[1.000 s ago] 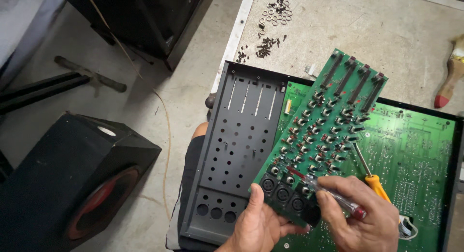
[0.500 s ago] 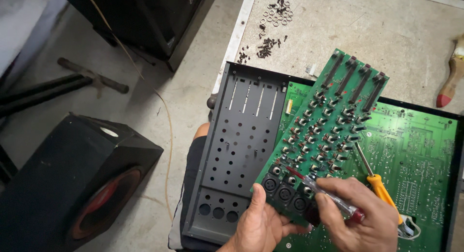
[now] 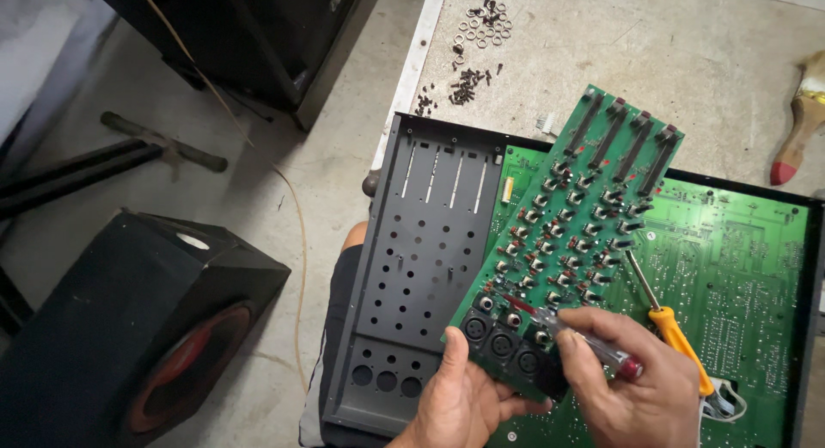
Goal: The person works on the circuit board of an opened audio mixer, using a screwdriver to unscrew and reposition XLR connector jacks on a green input board. They hold the board steady with one hand while turning the screwdriver with the other, working on the connectors one at a time across the clip.
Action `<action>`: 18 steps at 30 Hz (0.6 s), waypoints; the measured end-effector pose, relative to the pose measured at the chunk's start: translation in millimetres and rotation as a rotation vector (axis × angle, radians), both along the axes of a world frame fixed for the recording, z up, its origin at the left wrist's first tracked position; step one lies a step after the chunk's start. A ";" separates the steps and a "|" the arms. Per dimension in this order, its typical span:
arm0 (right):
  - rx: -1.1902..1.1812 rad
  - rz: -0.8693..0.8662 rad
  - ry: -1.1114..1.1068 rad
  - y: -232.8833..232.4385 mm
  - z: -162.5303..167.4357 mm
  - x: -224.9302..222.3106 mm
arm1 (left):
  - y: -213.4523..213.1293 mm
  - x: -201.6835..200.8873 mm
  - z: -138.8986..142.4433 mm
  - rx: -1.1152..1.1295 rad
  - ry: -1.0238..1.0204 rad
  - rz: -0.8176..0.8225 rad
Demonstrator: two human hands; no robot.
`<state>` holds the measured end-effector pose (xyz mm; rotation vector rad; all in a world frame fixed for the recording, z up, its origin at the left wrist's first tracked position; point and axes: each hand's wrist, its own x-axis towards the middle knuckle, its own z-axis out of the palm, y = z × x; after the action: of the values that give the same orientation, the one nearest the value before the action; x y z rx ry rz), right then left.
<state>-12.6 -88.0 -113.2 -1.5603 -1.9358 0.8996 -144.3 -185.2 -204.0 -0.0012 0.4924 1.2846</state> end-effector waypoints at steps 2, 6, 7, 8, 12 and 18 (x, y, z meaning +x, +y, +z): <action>-0.018 -0.023 -0.004 -0.8 -0.2 -0.4 | -0.3 0.2 -0.4 0.005 -0.003 0.006; -0.020 -0.029 0.010 -2.3 -1.1 2.6 | -0.8 0.5 0.2 0.014 0.003 0.016; -0.018 -0.022 0.019 -2.4 -0.8 5.0 | -0.4 0.4 0.3 0.012 -0.001 0.013; -0.017 -0.013 0.029 -2.2 -0.9 7.2 | 0.2 0.3 0.4 0.010 -0.004 0.012; -0.070 -0.029 0.081 -1.8 -4.2 12.0 | -0.2 -0.1 0.7 0.015 0.002 0.007; -0.007 0.065 0.051 2.7 -4.8 10.1 | -0.3 0.2 -1.8 0.018 -0.004 0.003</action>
<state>-2.5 -85.3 -118.0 -1.4713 -1.9594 0.9653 -144.1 -185.5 -205.7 0.0104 0.4773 1.2915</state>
